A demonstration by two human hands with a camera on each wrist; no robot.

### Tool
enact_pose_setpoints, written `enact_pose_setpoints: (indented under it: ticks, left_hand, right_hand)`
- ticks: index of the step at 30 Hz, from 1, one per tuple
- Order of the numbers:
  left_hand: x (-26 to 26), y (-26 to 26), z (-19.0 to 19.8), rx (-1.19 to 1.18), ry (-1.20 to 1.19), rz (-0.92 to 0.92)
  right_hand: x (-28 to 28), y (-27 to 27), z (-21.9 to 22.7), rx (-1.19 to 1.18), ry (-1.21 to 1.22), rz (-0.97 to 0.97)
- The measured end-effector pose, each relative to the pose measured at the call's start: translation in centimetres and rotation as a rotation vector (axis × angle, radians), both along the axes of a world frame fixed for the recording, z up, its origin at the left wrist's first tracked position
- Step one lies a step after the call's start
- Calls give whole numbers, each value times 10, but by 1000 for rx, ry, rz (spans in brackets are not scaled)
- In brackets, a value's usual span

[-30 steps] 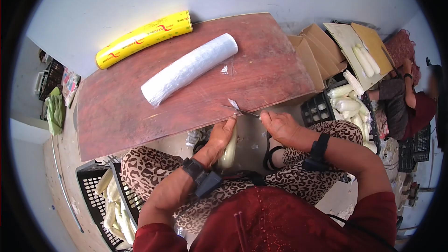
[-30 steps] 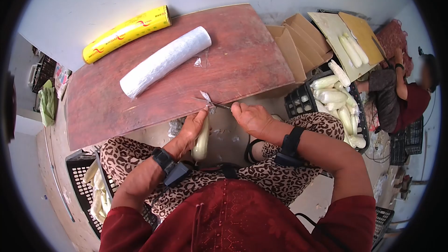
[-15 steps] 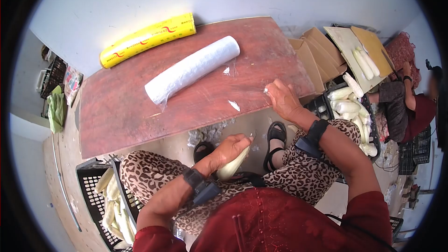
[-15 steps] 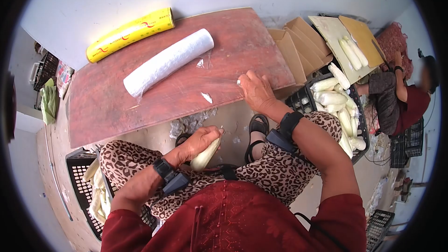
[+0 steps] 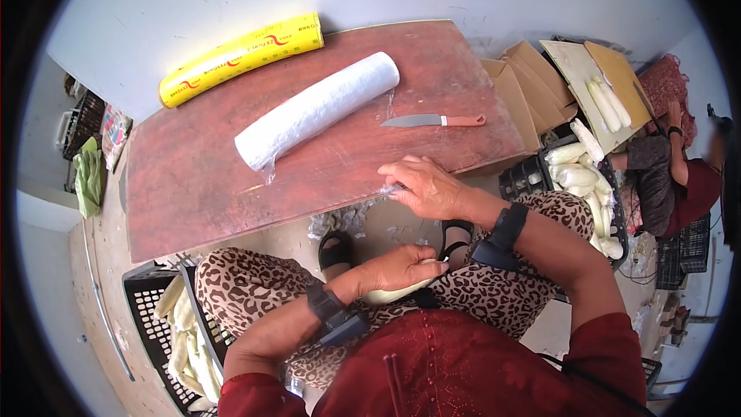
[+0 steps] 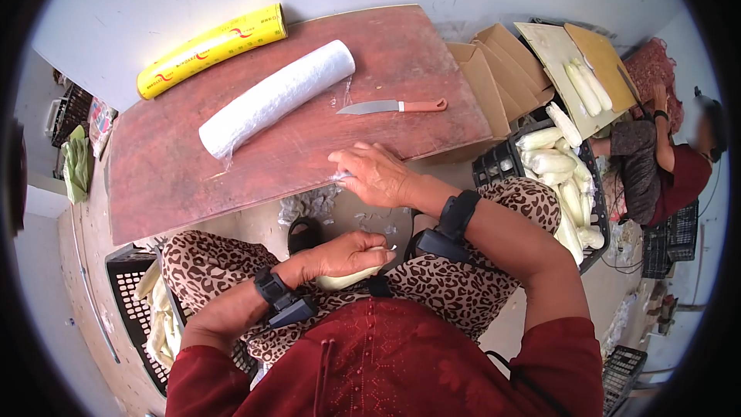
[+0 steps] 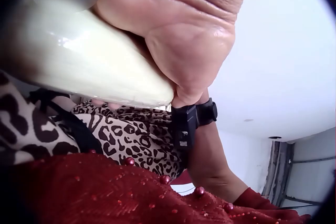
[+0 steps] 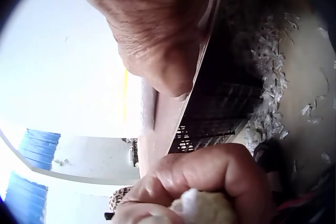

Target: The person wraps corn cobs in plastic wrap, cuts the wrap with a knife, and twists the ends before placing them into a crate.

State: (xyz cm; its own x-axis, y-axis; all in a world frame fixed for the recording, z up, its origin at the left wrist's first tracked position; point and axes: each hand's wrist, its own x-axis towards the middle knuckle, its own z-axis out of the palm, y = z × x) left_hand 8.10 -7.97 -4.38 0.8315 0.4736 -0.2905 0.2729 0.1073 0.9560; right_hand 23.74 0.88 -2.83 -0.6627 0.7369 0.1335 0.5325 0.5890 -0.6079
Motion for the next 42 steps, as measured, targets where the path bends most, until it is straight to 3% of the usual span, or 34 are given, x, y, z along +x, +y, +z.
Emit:
enact_pose_setpoints:
  ticks: [1,4,7,11,13,19,25,31,38,42]
  left_hand:
    - [0,0,-3,2,-7,-6]
    - [-1,7,-5,-59,-6,69]
    - [-7,17,9,-200,-73,204]
    - [-16,28,26,-417,-297,450]
    - [-19,33,29,-419,-381,473]
    - [-22,37,34,-474,-452,509]
    - [-27,39,24,-528,-495,508]
    - [-32,43,26,-567,-598,525]
    - [-47,53,37,-526,-693,505]
    - [-52,52,44,-433,-607,571]
  right_hand:
    - [0,2,4,-189,56,-8]
    - [-1,5,16,-174,111,-24]
    - [1,12,24,-377,201,-85]
    - [9,20,45,-765,330,8]
    - [9,18,56,-919,439,10]
    - [9,11,70,-1033,539,65]
    - [5,19,54,-745,519,197]
    - [-7,20,56,-728,476,37]
    - [-9,34,53,-411,397,-90]
    - [-11,37,57,-344,351,-128]
